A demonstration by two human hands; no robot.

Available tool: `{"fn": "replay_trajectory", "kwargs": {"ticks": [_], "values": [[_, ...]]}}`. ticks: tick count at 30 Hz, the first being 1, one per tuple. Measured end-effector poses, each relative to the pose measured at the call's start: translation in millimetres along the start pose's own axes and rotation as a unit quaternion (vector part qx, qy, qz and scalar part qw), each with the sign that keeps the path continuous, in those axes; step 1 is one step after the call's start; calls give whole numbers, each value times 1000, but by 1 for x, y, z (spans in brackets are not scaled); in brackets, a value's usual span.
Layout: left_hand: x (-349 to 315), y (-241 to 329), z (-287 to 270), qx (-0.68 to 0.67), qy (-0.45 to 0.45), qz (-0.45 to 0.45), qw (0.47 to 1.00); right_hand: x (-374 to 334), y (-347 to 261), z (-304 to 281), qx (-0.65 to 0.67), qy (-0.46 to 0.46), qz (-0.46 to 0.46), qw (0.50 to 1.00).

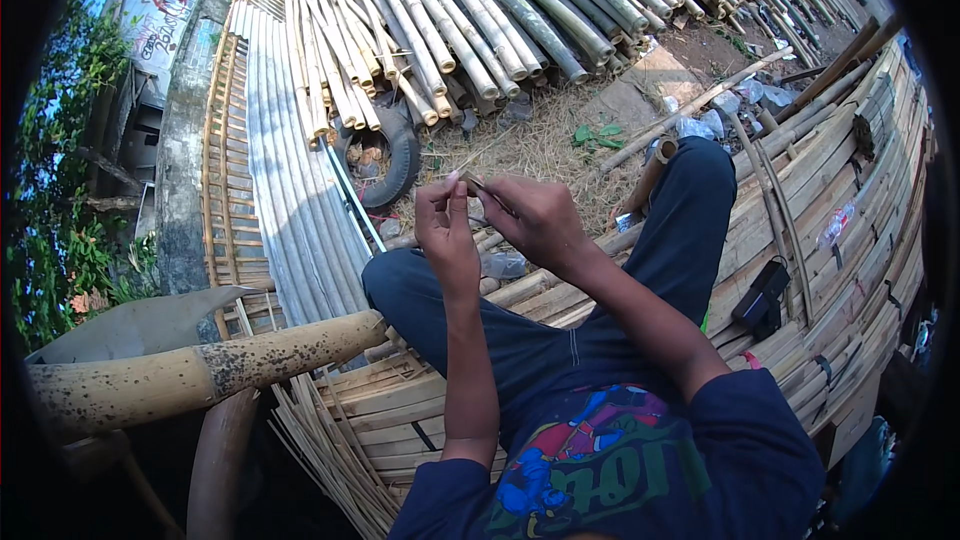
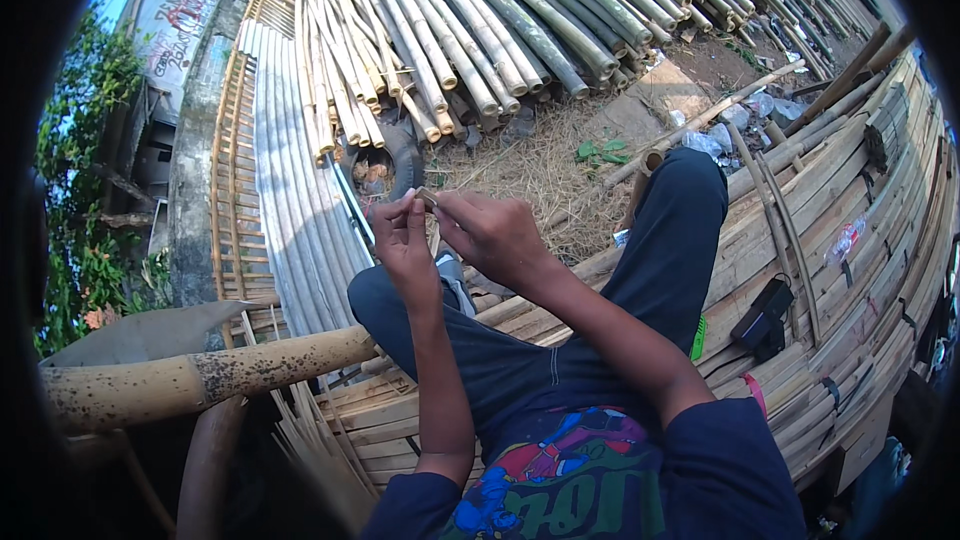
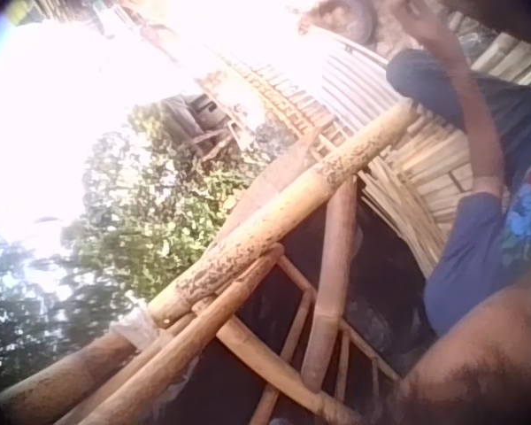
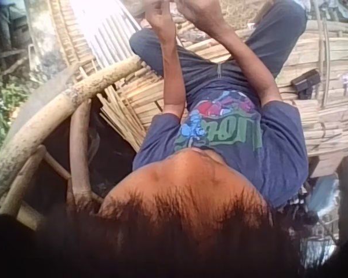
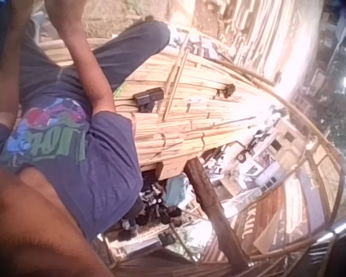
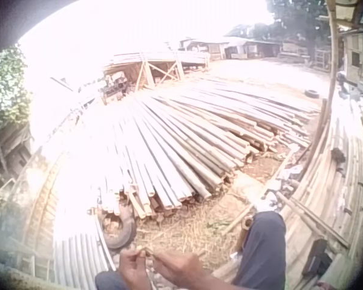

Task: Smoothing a thin strip of bamboo with a knife while sitting on a bamboo platform.

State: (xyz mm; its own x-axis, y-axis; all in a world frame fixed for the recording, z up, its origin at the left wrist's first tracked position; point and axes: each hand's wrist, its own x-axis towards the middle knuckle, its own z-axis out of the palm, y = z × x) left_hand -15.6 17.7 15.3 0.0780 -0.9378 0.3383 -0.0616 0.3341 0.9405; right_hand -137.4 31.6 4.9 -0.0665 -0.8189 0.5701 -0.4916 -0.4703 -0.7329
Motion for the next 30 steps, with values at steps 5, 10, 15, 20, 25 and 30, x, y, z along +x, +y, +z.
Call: {"fn": "replay_trajectory", "kwargs": {"ticks": [5,10,15,20,25,30], "values": [[0,-5,-2,-2,0,-4,1000,2,-1,0,-1,12,10,1000],[1,-5,-1,-9,2,-9,1000,0,0,4,5,22,-2,1000],[-1,-10,-2,-11,6,-6,1000,1,-2,1,4,18,-6,1000],[-1,-10,-3,-4,4,7,1000,4,-4,-2,6,30,11,999],[1,-8,-3,26,4,12,1000,0,2,0,-19,24,30,999],[0,-7,-2,20,7,14,1000,-6,-2,1,-9,9,-18,1000]]}}
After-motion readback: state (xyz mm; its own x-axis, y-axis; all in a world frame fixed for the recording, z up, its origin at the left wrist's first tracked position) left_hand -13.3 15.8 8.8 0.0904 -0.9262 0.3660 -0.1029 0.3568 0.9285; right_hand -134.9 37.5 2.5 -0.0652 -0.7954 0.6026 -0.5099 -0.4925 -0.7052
